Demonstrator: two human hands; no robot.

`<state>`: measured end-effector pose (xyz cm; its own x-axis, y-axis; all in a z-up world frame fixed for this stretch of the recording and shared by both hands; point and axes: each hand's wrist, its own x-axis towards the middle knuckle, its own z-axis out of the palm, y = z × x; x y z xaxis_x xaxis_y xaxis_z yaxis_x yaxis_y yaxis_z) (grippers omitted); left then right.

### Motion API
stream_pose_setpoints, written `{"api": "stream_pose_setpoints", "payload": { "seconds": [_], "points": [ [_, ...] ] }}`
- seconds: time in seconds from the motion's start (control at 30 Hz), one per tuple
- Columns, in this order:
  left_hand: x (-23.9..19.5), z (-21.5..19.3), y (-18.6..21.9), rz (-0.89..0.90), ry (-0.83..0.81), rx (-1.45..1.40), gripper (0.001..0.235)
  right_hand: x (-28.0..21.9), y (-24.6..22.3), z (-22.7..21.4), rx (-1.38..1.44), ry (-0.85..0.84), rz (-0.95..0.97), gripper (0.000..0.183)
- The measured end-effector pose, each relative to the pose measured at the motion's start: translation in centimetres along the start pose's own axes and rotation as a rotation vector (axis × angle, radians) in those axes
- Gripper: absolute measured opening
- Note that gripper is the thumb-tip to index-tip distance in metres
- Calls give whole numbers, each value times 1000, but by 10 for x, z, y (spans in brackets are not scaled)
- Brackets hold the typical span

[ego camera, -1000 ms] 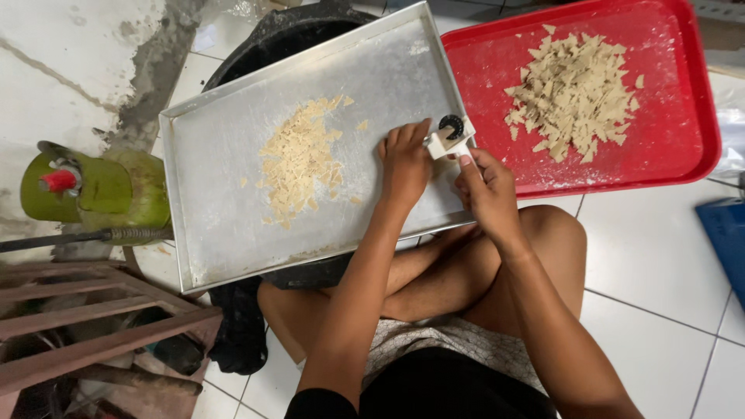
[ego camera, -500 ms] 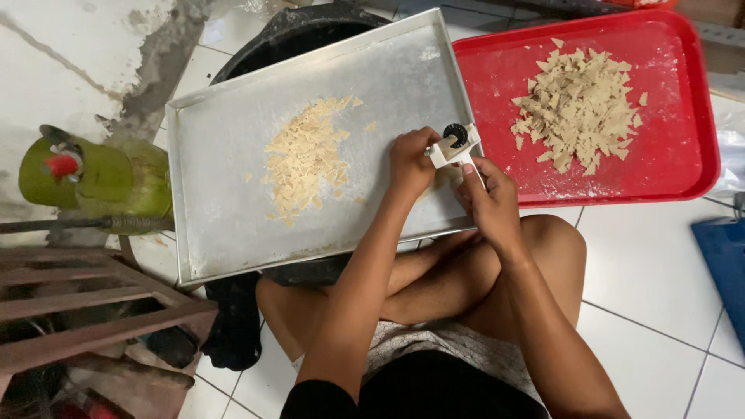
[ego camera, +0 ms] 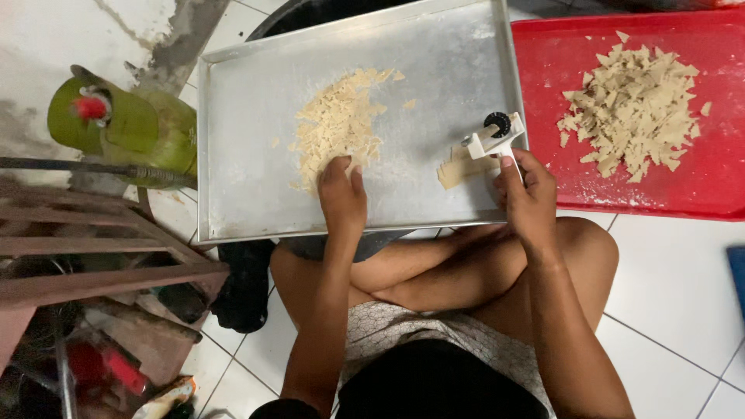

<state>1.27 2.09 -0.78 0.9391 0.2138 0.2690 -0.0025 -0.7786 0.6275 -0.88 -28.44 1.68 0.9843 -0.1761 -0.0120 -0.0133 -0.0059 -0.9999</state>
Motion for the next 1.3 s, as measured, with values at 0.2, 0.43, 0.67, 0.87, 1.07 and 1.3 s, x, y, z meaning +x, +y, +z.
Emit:
{"api": "stream_pose_setpoints", "payload": {
  "seconds": [0.2, 0.43, 0.67, 0.87, 1.07, 1.3],
  "points": [
    [6, 20, 40, -41, -475, -404, 29, -4, -5, 3, -70, 13, 21, 21],
    [18, 12, 18, 225, 52, 177, 11, -5, -9, 10, -121, -11, 39, 20],
    [0, 16, 27, 167, -173, 119, 37, -8, -20, 16, -426, -90, -64, 21],
    [-6, 8, 18, 242, -222, 142, 49, -14, -34, 24, -695, -241, -10, 27],
    [-6, 17, 8, 260, -191, -57, 30, -16, -78, 47, -1076, -491, 62, 37],
    [-10, 11, 15, 189, -318, 28, 42, -3, -94, 71, -1366, -633, 95, 42]
  ]
}}
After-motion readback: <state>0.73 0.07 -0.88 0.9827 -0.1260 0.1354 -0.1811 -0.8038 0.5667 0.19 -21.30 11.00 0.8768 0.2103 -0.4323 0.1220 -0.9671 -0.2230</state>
